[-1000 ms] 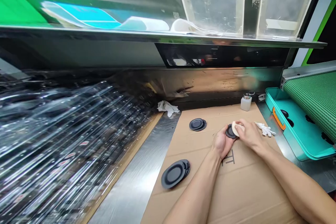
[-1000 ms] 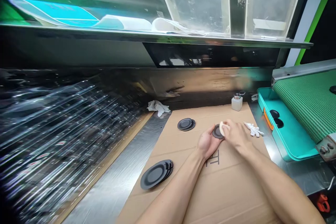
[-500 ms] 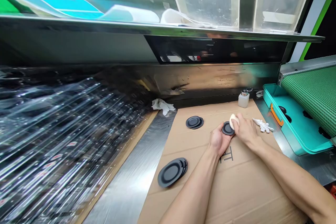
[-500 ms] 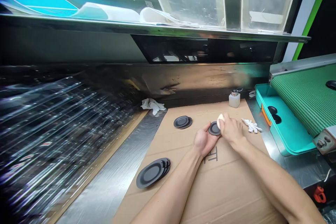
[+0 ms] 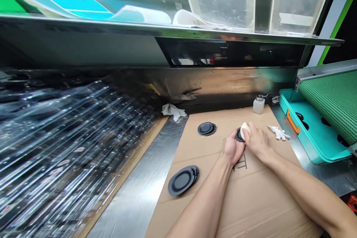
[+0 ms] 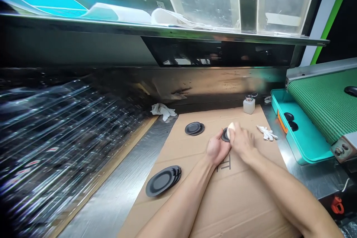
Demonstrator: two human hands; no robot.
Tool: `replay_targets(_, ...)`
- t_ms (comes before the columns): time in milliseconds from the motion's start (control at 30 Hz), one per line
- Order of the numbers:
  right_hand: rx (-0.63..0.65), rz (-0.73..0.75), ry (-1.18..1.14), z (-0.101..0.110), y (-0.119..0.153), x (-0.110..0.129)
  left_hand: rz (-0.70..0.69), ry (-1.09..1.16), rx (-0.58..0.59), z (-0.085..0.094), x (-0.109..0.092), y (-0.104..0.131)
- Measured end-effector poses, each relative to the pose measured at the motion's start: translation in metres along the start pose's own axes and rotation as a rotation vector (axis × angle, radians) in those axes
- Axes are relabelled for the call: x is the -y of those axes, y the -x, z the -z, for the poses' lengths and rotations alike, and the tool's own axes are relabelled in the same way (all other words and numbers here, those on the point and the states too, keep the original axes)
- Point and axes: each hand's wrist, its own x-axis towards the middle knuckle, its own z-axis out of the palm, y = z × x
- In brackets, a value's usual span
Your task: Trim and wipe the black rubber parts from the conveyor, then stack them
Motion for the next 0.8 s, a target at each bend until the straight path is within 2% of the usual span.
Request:
replay_targets(67,-0.006,0.048,-0.007,0.0,0.0,-0.005,0.011,0.001,-0.014,0.0,0.0,0.0)
replay_targets(200,-0.016,0.022,-0.012,-0.001,0.0,-0.009,0.0,-0.014,-0.028,0.001,-0.001,-0.001)
replay_targets(300,0.008,0.103,-0.034,-0.003,0.0,-0.01,0.025,-0.03,-0.008,0.002,-0.002,-0.002)
replay_targets(433,-0.037,0.044,-0.017,-0.003,-0.001,-0.012,-0.003,-0.039,-0.028,0.004,-0.002,-0.004)
replay_targets(567,-0.016,0.107,-0.04,-0.003,-0.003,-0.018,0.037,-0.047,-0.002,0.004,-0.001,-0.004)
replay_targets(733,-0.164,-0.062,-0.183,0.005,-0.02,-0.043,0.017,-0.071,-0.01,0.003,-0.002,-0.005)
replay_targets(800,-0.192,-0.039,-0.304,0.009,-0.023,-0.051,0.015,-0.06,-0.016,0.003,-0.002,-0.007)
